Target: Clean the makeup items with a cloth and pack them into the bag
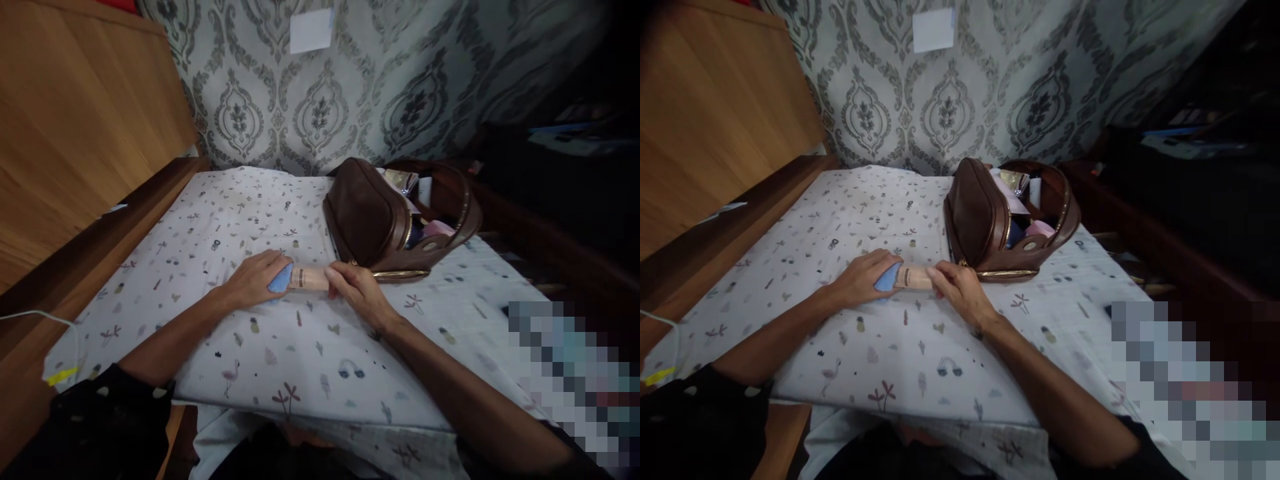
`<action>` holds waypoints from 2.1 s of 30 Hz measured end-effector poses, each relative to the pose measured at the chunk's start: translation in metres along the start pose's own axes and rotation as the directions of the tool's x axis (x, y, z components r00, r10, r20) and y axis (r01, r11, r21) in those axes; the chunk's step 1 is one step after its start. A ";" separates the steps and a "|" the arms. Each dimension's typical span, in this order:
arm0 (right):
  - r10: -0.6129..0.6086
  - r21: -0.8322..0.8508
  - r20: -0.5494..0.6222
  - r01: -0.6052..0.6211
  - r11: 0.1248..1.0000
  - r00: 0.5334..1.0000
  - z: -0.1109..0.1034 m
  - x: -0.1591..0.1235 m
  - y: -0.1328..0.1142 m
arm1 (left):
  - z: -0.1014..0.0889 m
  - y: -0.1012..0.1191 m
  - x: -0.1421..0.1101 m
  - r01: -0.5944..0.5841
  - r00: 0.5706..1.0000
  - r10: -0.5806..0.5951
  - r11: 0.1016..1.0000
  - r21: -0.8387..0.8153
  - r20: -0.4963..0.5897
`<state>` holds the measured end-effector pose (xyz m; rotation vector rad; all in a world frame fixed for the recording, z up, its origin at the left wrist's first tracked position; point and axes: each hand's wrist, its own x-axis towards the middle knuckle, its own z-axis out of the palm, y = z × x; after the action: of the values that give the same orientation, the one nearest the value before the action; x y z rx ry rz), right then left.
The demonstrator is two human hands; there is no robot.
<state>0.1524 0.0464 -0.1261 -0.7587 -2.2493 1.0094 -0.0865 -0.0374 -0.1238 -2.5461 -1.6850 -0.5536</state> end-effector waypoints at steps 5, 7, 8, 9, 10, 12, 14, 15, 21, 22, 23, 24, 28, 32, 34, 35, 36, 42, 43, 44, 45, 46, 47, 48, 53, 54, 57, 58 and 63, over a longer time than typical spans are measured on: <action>-0.058 0.035 -0.045 0.060 0.998 0.997 0.002 -0.001 0.003 | 0.002 -0.001 -0.001 0.014 1.000 -0.014 1.000 0.009 -0.011; -0.096 0.069 -0.025 0.097 0.993 0.995 0.005 -0.002 0.004 | 0.003 -0.001 -0.001 0.009 1.000 -0.009 1.000 0.014 -0.021; -0.109 0.077 -0.019 0.111 0.991 0.994 0.006 -0.003 0.005 | 0.003 -0.001 -0.001 0.004 1.000 -0.003 1.000 0.014 -0.028; -0.117 0.082 -0.021 0.118 0.990 0.993 0.008 -0.003 0.006 | 0.004 -0.002 -0.001 -0.002 0.999 0.003 1.000 0.012 -0.036; -0.120 0.086 -0.027 0.122 0.989 0.992 0.008 -0.003 0.007 | 0.005 -0.002 -0.001 -0.009 0.999 0.009 1.000 0.008 -0.042; -0.119 0.098 -0.038 0.123 0.988 0.992 0.010 -0.003 0.009 | 0.006 -0.003 -0.001 -0.016 0.999 0.016 1.000 0.004 -0.050; -0.111 0.108 -0.045 0.116 0.987 0.993 0.009 -0.002 0.010 | 0.006 -0.003 -0.001 -0.018 0.998 0.017 1.000 -0.002 -0.052; -0.104 0.114 -0.044 0.109 0.988 0.994 0.009 -0.001 0.009 | 0.007 -0.004 -0.001 -0.020 0.998 0.019 1.000 -0.006 -0.054; -0.029 0.160 -0.013 0.031 0.987 0.999 0.005 -0.001 0.001 | 0.007 -0.002 -0.002 -0.024 0.997 0.023 0.999 -0.022 -0.070; -0.017 0.166 -0.009 0.018 0.986 1.000 0.005 -0.001 0.000 | 0.007 -0.002 -0.002 -0.021 0.998 0.019 1.000 -0.024 -0.061; -0.005 0.176 -0.007 0.006 0.984 1.000 0.005 -0.001 -0.001 | 0.006 -0.002 -0.002 -0.016 0.999 0.015 1.000 -0.024 -0.050; 0.006 0.191 -0.004 -0.005 0.982 1.000 0.005 -0.001 -0.001 | 0.006 -0.002 -0.002 -0.011 0.999 0.010 1.000 -0.024 -0.040; 0.056 0.294 -0.020 -0.048 0.955 0.998 0.009 0.000 0.002 | 0.007 0.000 -0.002 -0.032 0.998 0.031 0.999 -0.020 -0.047; 0.069 0.360 -0.065 -0.041 0.932 0.996 0.014 0.000 0.003 | 0.013 0.017 0.002 -0.137 0.975 0.133 0.991 -0.009 -0.180; 0.041 0.348 -0.061 -0.018 0.937 0.997 0.017 -0.002 0.001 | 0.016 0.027 0.004 -0.176 0.958 0.172 0.984 0.002 -0.230; 0.032 0.339 -0.056 -0.011 0.941 0.998 0.018 -0.003 -0.001 | 0.017 0.031 0.005 -0.178 0.955 0.175 0.984 0.010 -0.241; 0.029 0.332 -0.052 -0.010 0.943 0.998 0.019 -0.004 -0.002 | 0.017 0.033 0.006 -0.169 0.956 0.168 0.986 0.017 -0.239; 0.100 0.321 -0.089 -0.066 0.945 0.991 0.018 -0.004 -0.006 | 0.005 0.009 0.004 -0.016 0.999 0.016 1.000 0.001 -0.031; 0.115 0.337 -0.090 -0.078 0.938 0.989 0.017 -0.003 -0.006 | 0.002 0.003 0.004 0.008 1.000 -0.008 1.000 0.004 -0.003; 0.127 0.357 -0.089 -0.087 0.930 0.988 0.016 -0.002 -0.005 | 0.000 -0.001 0.004 0.028 0.999 -0.028 1.000 0.006 0.020; 0.134 0.374 -0.084 -0.093 0.923 0.987 0.016 -0.002 -0.004 | -0.002 -0.005 0.004 0.043 0.998 -0.043 0.999 0.003 0.040; 0.137 0.386 -0.078 -0.096 0.918 0.988 0.015 -0.001 -0.003 | -0.004 -0.007 0.004 0.053 0.997 -0.052 0.999 -0.006 0.060; 0.132 0.389 -0.071 -0.095 0.916 0.989 0.014 0.000 -0.002 | -0.005 -0.009 0.004 0.060 0.995 -0.058 0.998 -0.018 0.079; 0.118 0.386 -0.066 -0.084 0.919 0.991 0.014 0.000 -0.002 | -0.007 -0.009 0.004 0.064 0.993 -0.060 0.997 -0.033 0.097; -0.028 0.422 -0.051 0.047 0.906 0.998 0.012 -0.001 -0.002 | -0.016 -0.015 0.005 0.081 0.986 -0.058 0.987 -0.140 0.159; -0.042 0.461 -0.038 0.055 0.886 0.998 0.011 -0.001 -0.002 | -0.018 -0.017 0.004 0.088 0.984 -0.060 0.982 -0.167 0.168; 0.001 0.568 0.011 -0.008 0.823 1.000 0.011 0.000 -0.004 | -0.022 -0.020 0.003 0.092 0.986 -0.061 0.975 -0.204 0.153; 0.034 0.586 0.018 -0.039 0.809 0.999 0.011 0.000 -0.004 | -0.022 -0.018 0.003 0.083 0.991 -0.063 0.981 -0.176 0.116; 0.127 0.594 -0.023 -0.088 0.800 0.992 0.012 -0.001 -0.006 | -0.008 0.017 0.009 -0.036 0.978 0.063 0.990 0.138 -0.199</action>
<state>0.1430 0.0367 -0.1280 -0.6221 -1.6864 1.6127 -0.0706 -0.0385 -0.1105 -2.3425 -1.5310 -0.6484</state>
